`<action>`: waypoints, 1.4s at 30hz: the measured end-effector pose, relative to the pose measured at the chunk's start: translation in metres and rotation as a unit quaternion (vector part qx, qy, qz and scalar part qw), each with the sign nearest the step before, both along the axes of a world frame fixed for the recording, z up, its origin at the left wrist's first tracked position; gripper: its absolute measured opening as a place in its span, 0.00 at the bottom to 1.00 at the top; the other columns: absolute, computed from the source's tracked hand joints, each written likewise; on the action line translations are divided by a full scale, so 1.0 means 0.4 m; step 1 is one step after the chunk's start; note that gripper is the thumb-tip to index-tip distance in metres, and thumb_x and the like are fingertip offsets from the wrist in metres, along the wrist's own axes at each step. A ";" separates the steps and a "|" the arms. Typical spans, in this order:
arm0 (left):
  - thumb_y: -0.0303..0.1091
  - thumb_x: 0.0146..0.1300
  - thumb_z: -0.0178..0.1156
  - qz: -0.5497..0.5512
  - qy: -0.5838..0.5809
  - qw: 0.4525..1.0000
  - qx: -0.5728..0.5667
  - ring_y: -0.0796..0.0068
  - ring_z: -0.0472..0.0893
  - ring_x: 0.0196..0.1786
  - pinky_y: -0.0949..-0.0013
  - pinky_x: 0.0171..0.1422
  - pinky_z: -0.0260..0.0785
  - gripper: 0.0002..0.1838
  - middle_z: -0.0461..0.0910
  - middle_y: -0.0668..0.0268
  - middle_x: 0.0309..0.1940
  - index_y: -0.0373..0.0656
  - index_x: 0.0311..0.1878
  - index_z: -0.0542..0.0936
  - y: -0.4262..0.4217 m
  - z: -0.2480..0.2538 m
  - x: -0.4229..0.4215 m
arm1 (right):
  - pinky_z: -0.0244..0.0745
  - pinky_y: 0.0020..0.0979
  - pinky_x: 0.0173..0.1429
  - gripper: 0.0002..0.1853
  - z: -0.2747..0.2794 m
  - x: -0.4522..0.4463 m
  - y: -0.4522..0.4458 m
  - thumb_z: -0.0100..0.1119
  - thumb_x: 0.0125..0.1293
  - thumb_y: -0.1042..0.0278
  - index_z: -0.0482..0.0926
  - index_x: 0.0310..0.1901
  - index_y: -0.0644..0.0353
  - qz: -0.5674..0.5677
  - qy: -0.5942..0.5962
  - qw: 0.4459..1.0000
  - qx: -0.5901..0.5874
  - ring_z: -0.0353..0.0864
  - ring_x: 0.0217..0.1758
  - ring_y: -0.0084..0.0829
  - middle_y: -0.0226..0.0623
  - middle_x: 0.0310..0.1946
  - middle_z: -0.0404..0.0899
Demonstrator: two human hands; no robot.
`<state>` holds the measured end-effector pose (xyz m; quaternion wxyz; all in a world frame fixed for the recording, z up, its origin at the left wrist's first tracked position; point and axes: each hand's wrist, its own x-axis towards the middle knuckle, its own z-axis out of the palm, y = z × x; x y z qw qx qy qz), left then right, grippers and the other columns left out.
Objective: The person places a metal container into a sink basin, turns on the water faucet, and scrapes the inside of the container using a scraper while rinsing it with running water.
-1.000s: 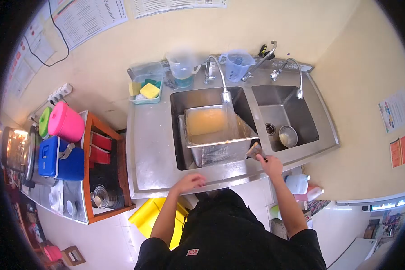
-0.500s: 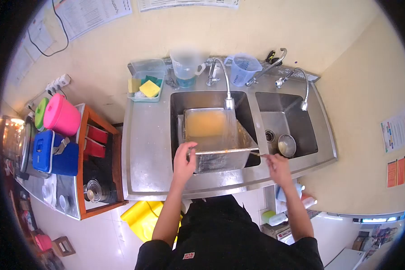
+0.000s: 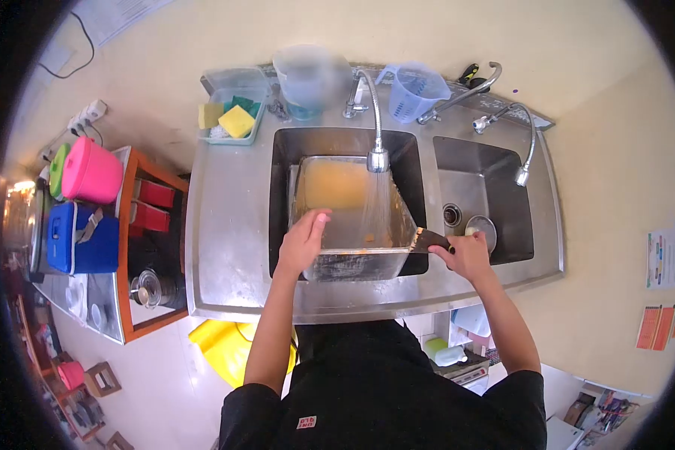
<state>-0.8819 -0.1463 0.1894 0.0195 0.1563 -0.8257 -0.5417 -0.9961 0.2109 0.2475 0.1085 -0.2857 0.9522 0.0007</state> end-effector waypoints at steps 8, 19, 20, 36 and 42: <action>0.61 0.81 0.30 0.090 0.119 0.944 0.295 0.65 0.76 0.64 0.60 0.77 0.59 0.37 0.79 0.56 0.57 0.35 0.63 0.75 -0.051 -0.034 0.022 | 0.77 0.49 0.46 0.34 0.012 0.048 -0.233 0.52 0.66 0.27 0.86 0.34 0.55 0.052 -0.068 0.996 0.009 0.87 0.35 0.48 0.43 0.27 0.86; 0.74 0.73 0.27 0.137 0.167 0.858 0.466 0.63 0.66 0.74 0.53 0.82 0.48 0.45 0.72 0.59 0.66 0.44 0.70 0.68 -0.114 -0.066 0.081 | 0.81 0.49 0.44 0.31 0.032 0.106 -0.483 0.56 0.67 0.33 0.87 0.36 0.58 0.096 -0.104 0.989 -0.038 0.88 0.38 0.49 0.47 0.32 0.87; 0.74 0.74 0.28 0.165 0.190 0.827 0.503 0.63 0.65 0.75 0.52 0.82 0.48 0.44 0.71 0.59 0.67 0.44 0.71 0.68 -0.121 -0.080 0.093 | 0.81 0.49 0.44 0.31 0.030 0.112 -0.523 0.56 0.67 0.33 0.87 0.37 0.59 0.106 -0.108 0.988 -0.040 0.88 0.39 0.49 0.47 0.32 0.87; 0.35 0.78 0.54 0.211 0.108 0.937 0.257 0.65 0.66 0.75 0.64 0.80 0.54 0.27 0.68 0.59 0.72 0.42 0.76 0.63 -0.078 -0.130 0.273 | 0.72 0.46 0.55 0.24 0.064 -0.106 -0.078 0.55 0.71 0.63 0.75 0.68 0.31 0.225 -0.028 0.974 0.013 0.81 0.45 0.46 0.43 0.39 0.79; 0.30 0.71 0.63 0.113 0.041 0.912 0.392 0.70 0.65 0.76 0.67 0.79 0.54 0.43 0.63 0.58 0.76 0.40 0.82 0.49 -0.025 -0.112 0.199 | 0.70 0.46 0.54 0.38 0.073 -0.056 -0.007 0.52 0.66 0.74 0.66 0.73 0.19 0.258 0.006 0.956 0.139 0.79 0.47 0.44 0.44 0.43 0.76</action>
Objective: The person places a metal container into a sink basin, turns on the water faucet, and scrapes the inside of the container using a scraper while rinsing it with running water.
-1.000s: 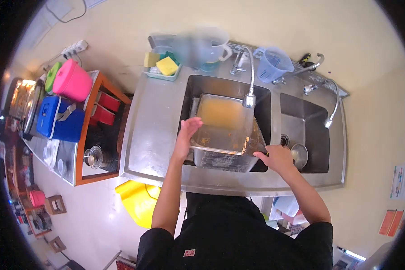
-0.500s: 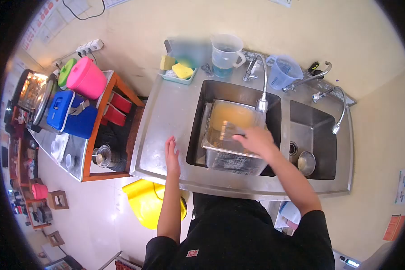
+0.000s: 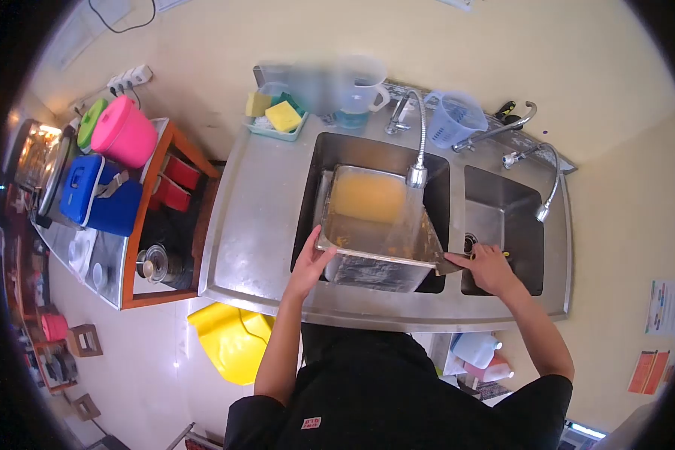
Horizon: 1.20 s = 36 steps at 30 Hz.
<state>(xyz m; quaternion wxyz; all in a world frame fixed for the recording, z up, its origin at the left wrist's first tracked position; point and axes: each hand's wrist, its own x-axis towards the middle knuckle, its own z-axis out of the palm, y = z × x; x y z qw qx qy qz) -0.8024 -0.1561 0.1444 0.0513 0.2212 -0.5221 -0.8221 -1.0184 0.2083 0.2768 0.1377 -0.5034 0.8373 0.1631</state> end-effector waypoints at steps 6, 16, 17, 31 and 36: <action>0.21 0.67 0.64 0.016 0.046 0.998 -0.035 0.69 0.67 0.74 0.66 0.78 0.57 0.49 0.63 0.57 0.77 0.41 0.83 0.42 0.020 -0.039 0.010 | 0.70 0.45 0.51 0.38 -0.077 0.128 -0.209 0.53 0.65 0.74 0.67 0.73 0.21 0.006 -0.025 0.990 -0.141 0.79 0.45 0.43 0.42 0.42 0.74; 0.20 0.68 0.63 0.090 0.031 0.995 -0.019 0.69 0.69 0.73 0.65 0.77 0.61 0.44 0.67 0.57 0.74 0.38 0.81 0.49 0.039 -0.058 0.001 | 0.66 0.44 0.54 0.35 -0.004 0.100 -0.209 0.53 0.65 0.74 0.70 0.71 0.23 0.023 0.028 0.999 -0.040 0.79 0.45 0.43 0.44 0.43 0.75; 0.20 0.68 0.63 0.091 0.030 0.995 -0.026 0.69 0.70 0.72 0.65 0.77 0.62 0.45 0.68 0.56 0.73 0.38 0.81 0.48 0.039 -0.061 0.001 | 0.67 0.44 0.54 0.34 -0.017 0.112 -0.239 0.53 0.66 0.74 0.71 0.71 0.25 0.032 0.019 0.997 -0.069 0.80 0.46 0.44 0.45 0.44 0.75; 0.30 0.63 0.72 0.113 0.013 0.993 -0.019 0.67 0.77 0.65 0.64 0.73 0.68 0.37 0.77 0.55 0.64 0.34 0.72 0.66 0.033 -0.174 0.037 | 0.68 0.45 0.58 0.27 -0.014 0.087 -0.576 0.56 0.65 0.68 0.79 0.66 0.32 -0.051 -0.109 0.991 -0.063 0.81 0.57 0.45 0.47 0.48 0.81; 0.32 0.64 0.72 0.122 0.003 0.992 -0.038 0.67 0.76 0.66 0.64 0.73 0.67 0.31 0.77 0.58 0.63 0.35 0.67 0.72 0.048 -0.173 0.041 | 0.71 0.43 0.56 0.30 -0.075 0.064 -0.481 0.60 0.60 0.72 0.80 0.64 0.31 0.088 -0.041 0.989 -0.110 0.83 0.54 0.43 0.45 0.50 0.81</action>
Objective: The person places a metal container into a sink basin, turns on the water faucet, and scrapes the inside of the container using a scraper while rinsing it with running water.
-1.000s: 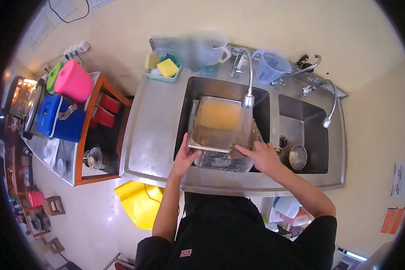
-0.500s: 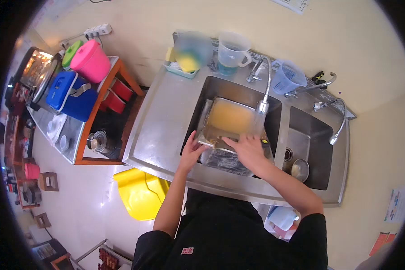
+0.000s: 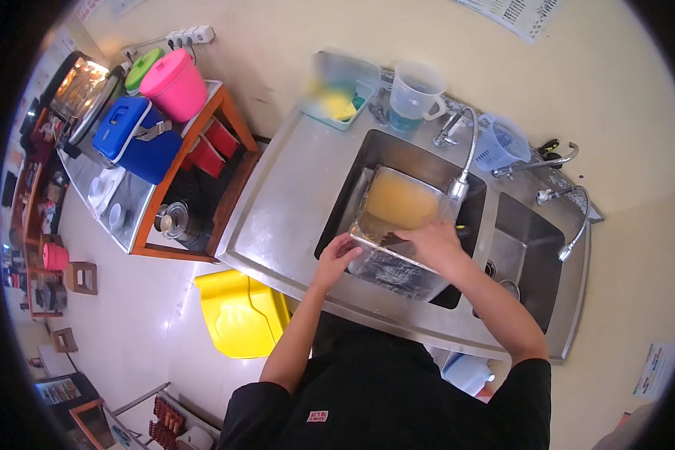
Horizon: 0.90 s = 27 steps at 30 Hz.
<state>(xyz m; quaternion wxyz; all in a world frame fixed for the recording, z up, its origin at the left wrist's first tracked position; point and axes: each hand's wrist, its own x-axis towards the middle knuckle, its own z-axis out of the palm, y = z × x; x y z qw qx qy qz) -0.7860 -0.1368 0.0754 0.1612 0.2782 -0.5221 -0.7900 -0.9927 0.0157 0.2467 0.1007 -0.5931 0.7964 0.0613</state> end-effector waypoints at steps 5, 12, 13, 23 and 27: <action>0.32 0.64 0.72 -0.001 -0.015 1.000 0.010 0.68 0.76 0.66 0.65 0.72 0.68 0.30 0.79 0.59 0.61 0.36 0.66 0.73 -0.004 -0.002 -0.002 | 0.71 0.45 0.56 0.27 0.002 0.055 -0.056 0.61 0.59 0.72 0.83 0.60 0.33 -0.037 -0.018 0.999 -0.020 0.82 0.54 0.43 0.43 0.50 0.81; 0.31 0.63 0.73 0.004 0.007 1.000 0.030 0.69 0.76 0.65 0.65 0.72 0.69 0.30 0.79 0.59 0.61 0.35 0.66 0.73 0.002 -0.020 -0.006 | 0.69 0.47 0.58 0.22 0.015 0.087 -0.094 0.53 0.65 0.71 0.86 0.57 0.38 -0.053 0.006 0.998 0.020 0.81 0.57 0.43 0.43 0.51 0.82; 0.30 0.63 0.73 0.000 0.001 0.999 0.038 0.69 0.76 0.65 0.65 0.72 0.69 0.30 0.79 0.59 0.61 0.35 0.66 0.73 -0.004 -0.013 -0.003 | 0.69 0.47 0.59 0.21 0.012 0.098 -0.109 0.51 0.67 0.68 0.86 0.56 0.37 -0.050 0.026 0.998 0.011 0.82 0.56 0.42 0.41 0.48 0.84; 0.29 0.62 0.73 -0.015 -0.047 0.999 0.017 0.67 0.76 0.66 0.65 0.72 0.68 0.34 0.77 0.56 0.63 0.32 0.69 0.69 -0.017 -0.029 -0.008 | 0.69 0.46 0.56 0.16 -0.073 0.085 -0.187 0.54 0.68 0.63 0.87 0.52 0.37 -0.069 0.020 0.997 0.006 0.84 0.53 0.42 0.38 0.44 0.85; 0.27 0.66 0.68 -0.010 -0.022 1.000 0.006 0.65 0.74 0.69 0.62 0.75 0.64 0.36 0.74 0.56 0.67 0.37 0.75 0.64 -0.020 -0.011 0.007 | 0.68 0.45 0.53 0.18 -0.044 -0.002 -0.107 0.57 0.64 0.68 0.88 0.51 0.34 -0.114 0.000 0.993 0.008 0.83 0.52 0.40 0.37 0.43 0.84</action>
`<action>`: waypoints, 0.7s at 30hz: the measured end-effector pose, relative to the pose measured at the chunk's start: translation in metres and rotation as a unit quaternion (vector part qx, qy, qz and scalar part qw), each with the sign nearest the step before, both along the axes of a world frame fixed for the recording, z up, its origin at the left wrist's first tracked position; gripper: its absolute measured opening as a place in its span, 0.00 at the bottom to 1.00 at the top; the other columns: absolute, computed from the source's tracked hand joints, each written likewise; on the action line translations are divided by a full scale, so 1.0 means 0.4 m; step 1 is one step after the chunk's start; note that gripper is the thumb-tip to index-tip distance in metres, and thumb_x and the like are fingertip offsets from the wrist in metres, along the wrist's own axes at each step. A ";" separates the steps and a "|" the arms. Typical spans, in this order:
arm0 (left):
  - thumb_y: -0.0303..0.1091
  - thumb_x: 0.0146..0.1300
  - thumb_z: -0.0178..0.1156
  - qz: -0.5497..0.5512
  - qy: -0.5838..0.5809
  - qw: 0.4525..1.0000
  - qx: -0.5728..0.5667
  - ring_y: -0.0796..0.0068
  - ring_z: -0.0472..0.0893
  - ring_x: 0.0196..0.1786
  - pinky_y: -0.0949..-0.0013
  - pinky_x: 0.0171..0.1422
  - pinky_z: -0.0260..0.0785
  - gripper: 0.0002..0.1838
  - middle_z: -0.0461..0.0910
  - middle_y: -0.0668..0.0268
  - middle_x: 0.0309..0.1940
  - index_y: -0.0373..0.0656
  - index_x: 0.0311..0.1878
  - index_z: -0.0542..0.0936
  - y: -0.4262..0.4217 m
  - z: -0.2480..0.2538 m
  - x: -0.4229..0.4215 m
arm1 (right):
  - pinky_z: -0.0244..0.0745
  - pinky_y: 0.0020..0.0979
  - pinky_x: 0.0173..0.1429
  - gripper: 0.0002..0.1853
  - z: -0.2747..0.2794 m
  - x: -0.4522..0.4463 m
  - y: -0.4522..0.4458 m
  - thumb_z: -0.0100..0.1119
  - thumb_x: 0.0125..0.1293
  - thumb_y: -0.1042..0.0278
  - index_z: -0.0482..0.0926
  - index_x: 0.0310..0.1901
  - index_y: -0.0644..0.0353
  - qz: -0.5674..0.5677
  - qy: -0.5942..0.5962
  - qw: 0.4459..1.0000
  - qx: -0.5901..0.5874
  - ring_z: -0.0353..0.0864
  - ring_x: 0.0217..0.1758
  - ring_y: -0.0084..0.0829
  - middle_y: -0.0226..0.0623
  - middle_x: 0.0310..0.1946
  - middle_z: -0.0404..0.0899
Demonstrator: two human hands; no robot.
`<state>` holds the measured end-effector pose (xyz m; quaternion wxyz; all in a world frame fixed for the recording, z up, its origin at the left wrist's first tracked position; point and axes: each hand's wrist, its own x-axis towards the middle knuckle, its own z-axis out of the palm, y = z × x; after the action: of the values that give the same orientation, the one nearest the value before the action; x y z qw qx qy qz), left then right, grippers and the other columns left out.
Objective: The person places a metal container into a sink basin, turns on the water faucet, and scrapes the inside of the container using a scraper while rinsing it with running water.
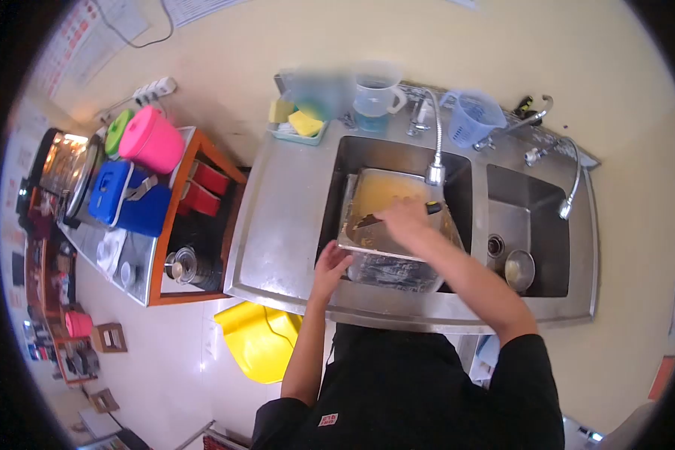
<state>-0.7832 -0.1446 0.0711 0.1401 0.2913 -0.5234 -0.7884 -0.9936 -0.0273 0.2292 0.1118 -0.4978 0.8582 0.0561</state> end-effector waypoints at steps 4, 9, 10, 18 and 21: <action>0.20 0.68 0.55 0.099 0.066 0.982 -0.150 0.61 0.70 0.73 0.59 0.77 0.61 0.30 0.73 0.53 0.69 0.42 0.74 0.66 0.022 0.099 -0.009 | 0.60 0.41 0.57 0.26 0.000 -0.132 0.278 0.60 0.57 0.75 0.87 0.54 0.30 0.068 -0.015 0.990 -0.121 0.79 0.50 0.36 0.38 0.46 0.81; 0.24 0.66 0.58 0.014 0.048 0.906 -0.421 0.57 0.76 0.68 0.54 0.76 0.61 0.20 0.80 0.57 0.61 0.42 0.61 0.78 0.037 0.289 -0.064 | 0.63 0.44 0.56 0.21 0.046 -0.120 0.534 0.63 0.63 0.63 0.85 0.58 0.33 -0.021 0.013 1.000 -0.014 0.78 0.53 0.39 0.38 0.39 0.78; 0.24 0.66 0.59 -0.023 0.053 0.882 -0.467 0.57 0.77 0.67 0.53 0.76 0.60 0.19 0.81 0.58 0.59 0.43 0.60 0.79 0.033 0.301 -0.077 | 0.65 0.45 0.54 0.18 0.050 -0.124 0.563 0.63 0.64 0.61 0.86 0.56 0.35 -0.040 -0.012 0.998 -0.036 0.79 0.51 0.41 0.39 0.38 0.79; 0.35 0.68 0.62 -0.236 0.001 0.814 -0.530 0.62 0.82 0.57 0.51 0.74 0.62 0.13 0.85 0.64 0.50 0.49 0.54 0.82 0.064 0.324 -0.141 | 0.79 0.51 0.41 0.33 0.121 -0.118 0.644 0.56 0.66 0.30 0.87 0.34 0.58 -0.186 -0.106 0.977 -0.012 0.85 0.34 0.53 0.49 0.28 0.85; 0.36 0.67 0.63 -0.251 -0.004 0.793 -0.555 0.63 0.83 0.55 0.54 0.72 0.64 0.14 0.86 0.65 0.48 0.49 0.55 0.81 0.064 0.290 -0.144 | 0.80 0.50 0.43 0.39 0.092 -0.112 0.644 0.53 0.63 0.23 0.86 0.32 0.60 -0.191 -0.113 0.975 0.022 0.86 0.36 0.52 0.49 0.30 0.85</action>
<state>-0.8407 -0.1188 0.1872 0.0730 0.0249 -0.9262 -0.3689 -1.0385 0.2305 0.2662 0.2282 -0.3248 0.9178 -0.0039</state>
